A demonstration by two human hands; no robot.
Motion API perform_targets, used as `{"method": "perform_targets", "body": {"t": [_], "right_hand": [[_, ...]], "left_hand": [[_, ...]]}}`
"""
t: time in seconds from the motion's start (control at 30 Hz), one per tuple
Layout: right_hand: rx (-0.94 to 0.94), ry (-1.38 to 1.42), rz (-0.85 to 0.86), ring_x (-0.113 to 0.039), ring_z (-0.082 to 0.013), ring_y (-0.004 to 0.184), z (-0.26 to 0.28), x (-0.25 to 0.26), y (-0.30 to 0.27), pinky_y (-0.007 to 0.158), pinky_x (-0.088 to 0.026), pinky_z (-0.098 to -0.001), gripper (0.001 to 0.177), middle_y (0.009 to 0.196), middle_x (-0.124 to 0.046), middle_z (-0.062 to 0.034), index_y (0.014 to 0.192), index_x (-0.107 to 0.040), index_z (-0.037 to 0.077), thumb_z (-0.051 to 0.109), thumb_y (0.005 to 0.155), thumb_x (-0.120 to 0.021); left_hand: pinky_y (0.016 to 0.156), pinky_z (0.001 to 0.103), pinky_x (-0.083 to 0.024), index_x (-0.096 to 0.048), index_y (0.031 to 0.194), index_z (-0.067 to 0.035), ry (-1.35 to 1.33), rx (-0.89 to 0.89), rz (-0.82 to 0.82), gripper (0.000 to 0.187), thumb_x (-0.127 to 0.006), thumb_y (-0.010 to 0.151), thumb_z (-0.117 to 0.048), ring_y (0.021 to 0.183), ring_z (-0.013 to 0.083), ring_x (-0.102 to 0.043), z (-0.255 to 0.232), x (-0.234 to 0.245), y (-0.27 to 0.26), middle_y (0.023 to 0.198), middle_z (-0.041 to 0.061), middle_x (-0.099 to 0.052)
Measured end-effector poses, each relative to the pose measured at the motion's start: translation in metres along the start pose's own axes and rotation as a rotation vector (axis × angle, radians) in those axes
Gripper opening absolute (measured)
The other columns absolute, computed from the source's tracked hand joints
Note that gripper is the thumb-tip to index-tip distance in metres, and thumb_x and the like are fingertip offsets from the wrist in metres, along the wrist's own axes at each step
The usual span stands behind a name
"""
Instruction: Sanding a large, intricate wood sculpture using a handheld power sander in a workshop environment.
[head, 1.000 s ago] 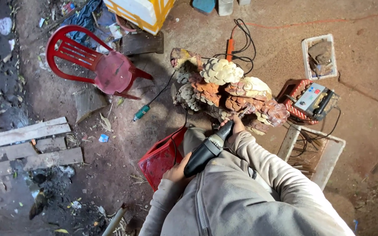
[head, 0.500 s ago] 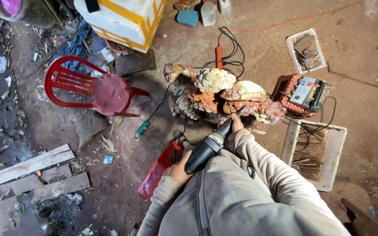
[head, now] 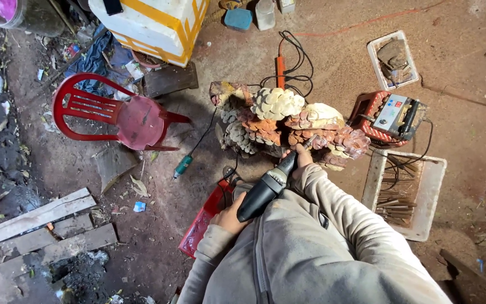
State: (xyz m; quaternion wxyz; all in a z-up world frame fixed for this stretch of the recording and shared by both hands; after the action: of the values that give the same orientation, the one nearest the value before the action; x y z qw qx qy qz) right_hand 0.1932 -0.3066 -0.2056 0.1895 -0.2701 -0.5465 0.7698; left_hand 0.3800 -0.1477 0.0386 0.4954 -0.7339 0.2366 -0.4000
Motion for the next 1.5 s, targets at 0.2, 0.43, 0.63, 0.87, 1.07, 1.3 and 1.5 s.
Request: {"method": "perform_targets", "body": {"t": [0.2, 0.43, 0.63, 0.87, 1.07, 1.3, 1.5], "right_hand": [[-0.001, -0.014, 0.027, -0.073, -0.0224, 0.059, -0.001, -0.007, -0.003, 0.062, -0.065, -0.0375, 0.016, 0.065, -0.067, -0.0067, 0.073, -0.058, 0.009, 0.011, 0.072, -0.074], [-0.061, 0.031, 0.033, -0.072, -0.0193, 0.06, -0.011, -0.016, -0.007, 0.063, -0.065, -0.033, 0.016, 0.066, -0.068, -0.0043, 0.073, -0.058, 0.011, 0.014, 0.071, -0.074], [-0.077, 0.075, 0.023, -0.073, -0.0203, 0.061, -0.021, -0.018, 0.004, 0.064, -0.065, -0.0362, 0.015, 0.067, -0.069, -0.0038, 0.071, -0.058, 0.012, 0.015, 0.071, -0.074], [-0.062, 0.089, 0.027, -0.074, -0.0223, 0.061, -0.038, -0.024, 0.013, 0.065, -0.065, -0.0403, 0.017, 0.067, -0.068, -0.0049, 0.072, -0.056, 0.012, 0.012, 0.072, -0.073], [-0.064, 0.081, 0.025, -0.074, -0.023, 0.062, -0.053, -0.036, 0.011, 0.066, -0.065, -0.0437, 0.021, 0.068, -0.067, -0.0059, 0.075, -0.054, 0.013, 0.014, 0.073, -0.075], [-0.061, 0.008, 0.022, -0.071, -0.0263, 0.061, -0.069, -0.039, 0.016, 0.064, -0.064, -0.0439, 0.025, 0.069, -0.066, -0.0089, 0.079, -0.054, 0.013, 0.01, 0.072, -0.078], [-0.154, -0.142, 0.046, -0.064, -0.0234, 0.056, -0.053, -0.043, -0.023, 0.057, -0.055, -0.0348, 0.007, 0.065, -0.063, -0.0068, 0.086, -0.061, 0.015, 0.021, 0.09, -0.059]], "left_hand": [[0.11, 0.049, -0.047, -0.005, 0.162, -0.05, -0.017, -0.004, -0.021, 0.087, -0.05, 0.089, -0.062, 0.127, 0.0368, -0.062, 0.009, 0.003, 0.004, 0.139, 0.016, -0.062], [0.111, 0.05, -0.046, -0.008, 0.163, -0.048, 0.027, 0.01, -0.024, 0.087, -0.051, 0.089, -0.062, 0.129, 0.038, -0.061, 0.021, 0.011, 0.009, 0.141, 0.016, -0.061], [0.107, 0.05, -0.045, -0.007, 0.163, -0.046, 0.038, -0.077, -0.096, 0.09, -0.057, 0.09, -0.06, 0.125, 0.0388, -0.063, 0.051, 0.002, 0.036, 0.132, 0.018, -0.065], [0.111, 0.05, -0.04, -0.008, 0.162, -0.051, 0.011, -0.098, -0.111, 0.09, -0.061, 0.09, -0.06, 0.129, 0.0369, -0.061, 0.063, 0.019, 0.034, 0.139, 0.016, -0.062], [0.111, 0.051, -0.041, -0.011, 0.163, -0.049, -0.078, -0.115, -0.11, 0.091, -0.064, 0.089, -0.055, 0.129, 0.0389, -0.061, 0.073, 0.029, 0.015, 0.14, 0.018, -0.062], [0.111, 0.046, -0.047, -0.025, 0.159, -0.052, -0.353, -0.133, -0.168, 0.101, -0.081, 0.076, -0.054, 0.13, 0.0388, -0.06, 0.088, -0.002, 0.033, 0.143, 0.015, -0.063], [0.087, 0.038, -0.048, -0.045, 0.146, -0.04, -0.448, -0.008, -0.034, 0.077, -0.06, 0.072, -0.055, 0.109, 0.0276, -0.07, 0.035, 0.032, -0.041, 0.131, -0.004, -0.072]]}}
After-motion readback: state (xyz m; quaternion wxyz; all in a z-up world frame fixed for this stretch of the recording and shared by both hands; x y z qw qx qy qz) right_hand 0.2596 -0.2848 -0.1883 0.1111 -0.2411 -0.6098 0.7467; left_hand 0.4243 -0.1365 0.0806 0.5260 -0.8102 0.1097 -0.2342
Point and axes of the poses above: each hand's wrist, its own y-axis towards the middle knuckle, its own x-axis out of the back of the hand, z = x × y, the point moved 2 cm from there along y, towards the middle knuckle
